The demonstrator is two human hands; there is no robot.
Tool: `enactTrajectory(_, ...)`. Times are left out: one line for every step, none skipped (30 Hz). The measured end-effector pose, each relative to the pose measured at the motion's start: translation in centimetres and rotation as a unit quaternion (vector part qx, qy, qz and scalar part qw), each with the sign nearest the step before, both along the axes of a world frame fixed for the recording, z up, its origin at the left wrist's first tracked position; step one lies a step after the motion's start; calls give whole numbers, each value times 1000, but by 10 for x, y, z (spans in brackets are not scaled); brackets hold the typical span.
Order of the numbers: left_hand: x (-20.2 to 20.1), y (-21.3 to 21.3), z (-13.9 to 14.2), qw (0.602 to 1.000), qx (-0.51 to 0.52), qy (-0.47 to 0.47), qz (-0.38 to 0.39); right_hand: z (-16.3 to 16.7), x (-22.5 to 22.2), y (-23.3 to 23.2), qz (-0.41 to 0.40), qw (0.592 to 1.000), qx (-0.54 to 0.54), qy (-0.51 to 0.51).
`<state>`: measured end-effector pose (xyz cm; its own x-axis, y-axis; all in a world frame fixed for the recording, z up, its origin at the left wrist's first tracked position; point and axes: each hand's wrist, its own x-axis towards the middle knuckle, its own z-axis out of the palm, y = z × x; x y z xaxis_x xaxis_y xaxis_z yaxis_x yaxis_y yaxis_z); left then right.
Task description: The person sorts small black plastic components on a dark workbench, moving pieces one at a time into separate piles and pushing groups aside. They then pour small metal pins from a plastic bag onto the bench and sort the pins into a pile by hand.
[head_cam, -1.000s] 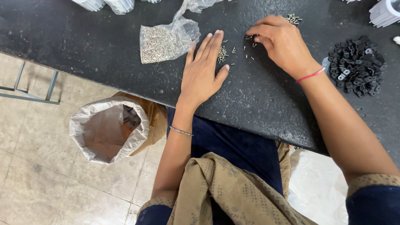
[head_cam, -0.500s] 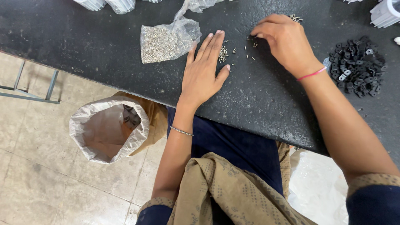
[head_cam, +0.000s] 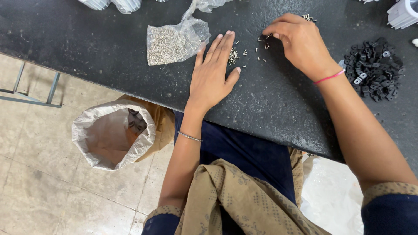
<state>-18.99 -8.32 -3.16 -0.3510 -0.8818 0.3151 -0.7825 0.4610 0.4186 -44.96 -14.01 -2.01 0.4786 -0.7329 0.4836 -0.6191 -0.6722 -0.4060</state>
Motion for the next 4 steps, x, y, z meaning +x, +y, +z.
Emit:
enactTrajectory(0,0,2,1000,0,0,0,1,0,1,-1,1000,5,1)
enactTrajectory(-1,1,5,1000,0,0,0,1,0,1,-2,1000,10,1)
enactTrajectory(-2,1,7,1000,0,0,-1,2,0,1,-1,1000,9,7)
enactTrajectory(-5,4,10,1000,0,0,-1,2,-1,2,0,1000,8,13)
